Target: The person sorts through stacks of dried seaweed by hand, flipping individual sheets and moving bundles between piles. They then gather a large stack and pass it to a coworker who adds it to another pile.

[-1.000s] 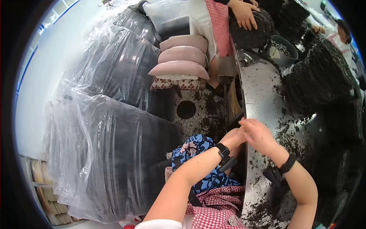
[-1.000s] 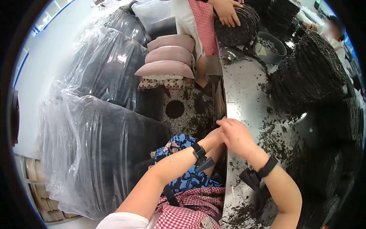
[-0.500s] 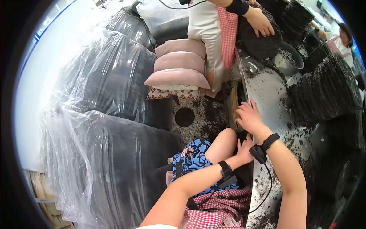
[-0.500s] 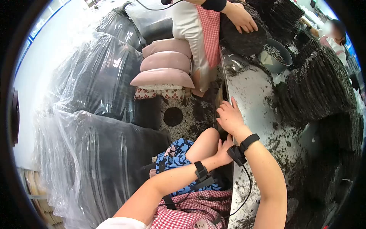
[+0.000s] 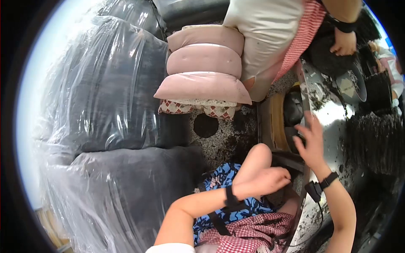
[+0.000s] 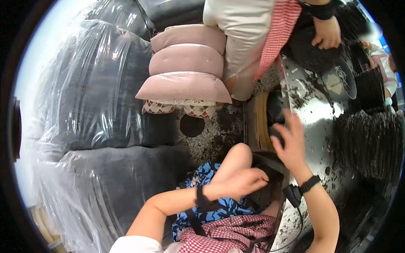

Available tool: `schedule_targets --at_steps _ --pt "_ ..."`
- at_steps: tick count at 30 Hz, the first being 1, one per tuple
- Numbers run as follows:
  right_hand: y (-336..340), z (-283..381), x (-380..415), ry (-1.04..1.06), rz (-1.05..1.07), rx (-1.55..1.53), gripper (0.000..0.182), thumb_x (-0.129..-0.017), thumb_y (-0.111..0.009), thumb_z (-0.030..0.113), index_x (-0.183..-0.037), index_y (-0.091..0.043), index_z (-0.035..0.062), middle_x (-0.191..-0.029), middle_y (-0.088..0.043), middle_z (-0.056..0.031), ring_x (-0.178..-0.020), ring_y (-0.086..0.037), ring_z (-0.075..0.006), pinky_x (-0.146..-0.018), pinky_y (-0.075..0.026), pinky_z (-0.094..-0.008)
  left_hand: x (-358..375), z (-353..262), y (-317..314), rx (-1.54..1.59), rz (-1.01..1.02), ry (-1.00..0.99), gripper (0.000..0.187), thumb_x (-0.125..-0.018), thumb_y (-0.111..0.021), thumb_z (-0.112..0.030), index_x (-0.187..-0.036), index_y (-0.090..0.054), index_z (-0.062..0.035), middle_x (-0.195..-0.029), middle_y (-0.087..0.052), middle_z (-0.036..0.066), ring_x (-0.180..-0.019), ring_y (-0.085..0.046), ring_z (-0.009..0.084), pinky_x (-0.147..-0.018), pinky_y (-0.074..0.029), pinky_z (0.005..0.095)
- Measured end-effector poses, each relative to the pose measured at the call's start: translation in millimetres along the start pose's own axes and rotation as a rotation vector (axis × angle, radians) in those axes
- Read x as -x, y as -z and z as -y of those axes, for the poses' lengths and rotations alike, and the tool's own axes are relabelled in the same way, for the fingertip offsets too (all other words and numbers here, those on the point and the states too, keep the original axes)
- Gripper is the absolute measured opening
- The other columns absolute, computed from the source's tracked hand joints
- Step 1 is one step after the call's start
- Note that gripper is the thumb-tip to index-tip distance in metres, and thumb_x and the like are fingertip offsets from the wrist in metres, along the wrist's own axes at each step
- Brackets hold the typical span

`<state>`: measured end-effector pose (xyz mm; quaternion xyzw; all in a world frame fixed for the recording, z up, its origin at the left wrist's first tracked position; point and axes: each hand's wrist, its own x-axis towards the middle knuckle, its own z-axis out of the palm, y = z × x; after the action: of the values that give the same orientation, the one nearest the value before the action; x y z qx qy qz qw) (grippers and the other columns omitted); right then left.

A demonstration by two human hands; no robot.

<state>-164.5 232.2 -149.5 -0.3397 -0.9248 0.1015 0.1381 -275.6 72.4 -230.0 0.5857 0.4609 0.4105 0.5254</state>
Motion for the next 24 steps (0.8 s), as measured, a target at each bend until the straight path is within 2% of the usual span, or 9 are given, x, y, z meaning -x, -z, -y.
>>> schedule_targets --at_steps 1,2,3,6,7,9,12,15,24 --pt "-5 -2 -1 -0.121 -0.134 0.015 0.033 -0.080 -0.067 0.013 -0.112 -0.064 0.0056 -0.150 -0.033 -0.0182 -0.138 -0.028 -0.0426 -0.113 -0.023 -0.0484 4 20 29 0.016 -0.039 0.051 0.019 -0.091 -0.058 -0.020 -0.100 -0.065 -0.0044 -0.095 -0.065 0.012 -0.091 -0.064 0.0287 -0.078 -0.051 0.0351" --pt "-6 -1 -6 -0.168 -0.111 0.020 0.032 -0.080 -0.067 0.013 -0.112 -0.064 0.0063 -0.153 -0.029 -0.0188 -0.140 -0.025 -0.0411 -0.112 -0.024 -0.0474 11 0 68 -0.015 -0.340 0.298 0.018 -0.091 -0.058 -0.018 -0.098 -0.064 -0.0032 -0.090 -0.064 0.012 -0.084 -0.063 0.0268 -0.074 -0.051 0.0342" --pt "-6 -1 -9 -0.146 -0.019 0.083 0.031 -0.080 -0.066 0.012 -0.111 -0.064 0.0066 -0.153 -0.028 -0.0191 -0.140 -0.025 -0.0411 -0.112 -0.024 -0.0475 15 77 81 -0.015 -0.397 0.188 0.017 -0.092 -0.057 -0.018 -0.096 -0.063 -0.0020 -0.087 -0.064 0.012 -0.081 -0.063 0.0232 -0.072 -0.051 0.0345" --pt "-10 -3 -15 -0.142 0.072 0.167 0.026 -0.081 -0.065 0.011 -0.106 -0.065 0.0058 -0.154 -0.027 -0.0191 -0.140 -0.026 -0.0409 -0.112 -0.024 -0.0475 40 210 133 0.063 -0.638 0.485 0.024 -0.091 -0.059 -0.014 -0.111 -0.057 -0.0025 -0.092 -0.065 0.009 -0.084 -0.061 0.0186 -0.077 -0.050 0.0327" --pt "-11 -1 -15 -0.152 0.087 0.202 0.025 -0.080 -0.065 0.010 -0.105 -0.066 0.0056 -0.154 -0.027 -0.0199 -0.141 -0.025 -0.0412 -0.113 -0.023 -0.0479 55 286 129 0.108 -0.728 0.442 0.027 -0.090 -0.059 -0.014 -0.115 -0.056 -0.0038 -0.096 -0.064 0.005 -0.088 -0.060 0.0178 -0.081 -0.048 0.0307" --pt "-12 1 -17 -0.162 0.113 0.225 0.024 -0.080 -0.065 0.009 -0.104 -0.065 0.0051 -0.154 -0.026 -0.0205 -0.141 -0.024 -0.0412 -0.113 -0.023 -0.0482 69 317 146 0.394 -0.714 0.828 0.034 -0.091 -0.061 -0.018 -0.123 -0.055 -0.0086 -0.110 -0.061 0.006 -0.104 -0.055 0.0171 -0.090 -0.044 0.0324" --pt "-16 -1 -16 -0.197 0.148 0.252 0.020 -0.082 -0.063 0.007 -0.102 -0.065 0.0049 -0.155 -0.024 -0.0209 -0.143 -0.021 -0.0408 -0.114 -0.019 -0.0482 72 365 159 0.476 -0.735 1.263 0.051 -0.089 -0.065 -0.019 -0.136 -0.047 -0.0080 -0.098 -0.066 0.012 -0.085 -0.062 0.0241 -0.079 -0.049 0.0386" --pt "-17 -6 -16 -0.206 0.196 0.273 0.018 -0.085 -0.059 0.006 -0.102 -0.064 0.0047 -0.156 -0.019 -0.0218 -0.144 -0.017 -0.0413 -0.114 -0.017 -0.0476 89 457 151 0.418 -0.687 1.187 0.056 -0.091 -0.062 -0.019 -0.142 -0.041 -0.0094 -0.094 -0.066 0.013 -0.077 -0.061 0.0236 -0.071 -0.049 0.0421" --pt "-13 -11 -8 -0.301 0.302 0.321 0.017 -0.088 -0.052 0.006 -0.103 -0.060 0.0016 -0.158 -0.008 -0.0245 -0.145 -0.015 -0.0412 -0.114 -0.018 -0.0448 74 508 153 0.158 -0.671 1.354 0.054 -0.093 -0.058 -0.018 -0.143 -0.039 -0.0093 -0.087 -0.063 0.011 -0.068 -0.057 0.0203 -0.062 -0.048 0.0413"
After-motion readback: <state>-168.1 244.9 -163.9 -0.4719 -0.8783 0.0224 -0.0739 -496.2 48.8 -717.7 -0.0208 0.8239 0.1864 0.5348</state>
